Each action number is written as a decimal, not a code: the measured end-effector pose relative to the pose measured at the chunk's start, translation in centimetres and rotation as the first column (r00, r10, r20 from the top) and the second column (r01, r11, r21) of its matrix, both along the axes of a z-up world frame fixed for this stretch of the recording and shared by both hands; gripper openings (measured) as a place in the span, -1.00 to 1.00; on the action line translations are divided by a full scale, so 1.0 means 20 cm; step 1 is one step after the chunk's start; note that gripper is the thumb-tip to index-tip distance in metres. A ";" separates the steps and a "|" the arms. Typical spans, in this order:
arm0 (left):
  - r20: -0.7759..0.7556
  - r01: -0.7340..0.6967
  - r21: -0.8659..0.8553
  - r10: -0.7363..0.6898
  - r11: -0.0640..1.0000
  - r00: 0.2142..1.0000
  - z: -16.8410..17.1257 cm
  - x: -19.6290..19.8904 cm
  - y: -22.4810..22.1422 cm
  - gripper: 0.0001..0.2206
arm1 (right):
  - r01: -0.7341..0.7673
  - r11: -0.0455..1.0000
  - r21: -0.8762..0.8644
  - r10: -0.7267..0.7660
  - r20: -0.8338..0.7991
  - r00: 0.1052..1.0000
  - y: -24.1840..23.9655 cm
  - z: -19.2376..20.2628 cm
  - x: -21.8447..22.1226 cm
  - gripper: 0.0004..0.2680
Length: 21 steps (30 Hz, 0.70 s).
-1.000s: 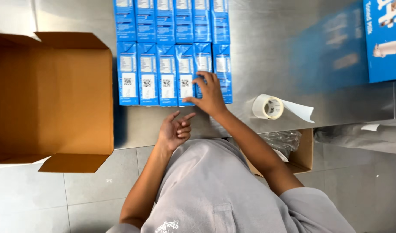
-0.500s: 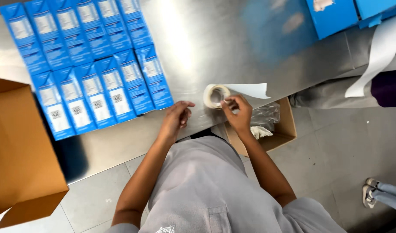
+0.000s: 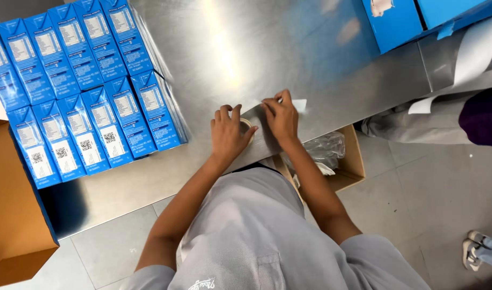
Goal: The person takes blue milk cartons out of a cardboard box and arranges them in rows on a stainless steel table. They then peel white QR-code labels from a backing strip and press a label onto the back of each carton, working through the cartons one at a time.
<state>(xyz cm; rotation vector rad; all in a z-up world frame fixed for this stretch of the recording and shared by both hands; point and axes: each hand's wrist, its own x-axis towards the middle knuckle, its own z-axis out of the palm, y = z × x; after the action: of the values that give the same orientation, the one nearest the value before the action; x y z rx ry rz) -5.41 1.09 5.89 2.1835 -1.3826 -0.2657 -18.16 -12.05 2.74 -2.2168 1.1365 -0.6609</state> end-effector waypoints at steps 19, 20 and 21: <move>-0.375 0.275 -0.101 -0.292 0.956 0.880 -0.06 0.17 -0.05 -0.44 | -0.422 0.906 -0.033 0.420 -0.059 0.906 -0.53 0.09 0.08 -0.91; -0.395 0.219 -0.076 -0.231 0.973 0.889 -0.06 0.14 -0.11 -0.41 | -0.468 0.882 -0.051 0.462 -0.101 0.881 -0.53 0.10 0.10 -0.92; -0.416 0.161 -0.050 -0.167 0.986 0.894 -0.06 0.10 -0.17 -0.38 | -0.516 0.854 -0.065 0.503 -0.145 0.852 -0.54 0.11 0.11 -0.93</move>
<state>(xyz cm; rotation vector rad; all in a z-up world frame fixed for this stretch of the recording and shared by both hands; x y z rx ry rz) -3.41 -2.24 4.70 1.8527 -1.3100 -0.7398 -16.04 -22.89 4.88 -2.5278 0.5201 -0.3609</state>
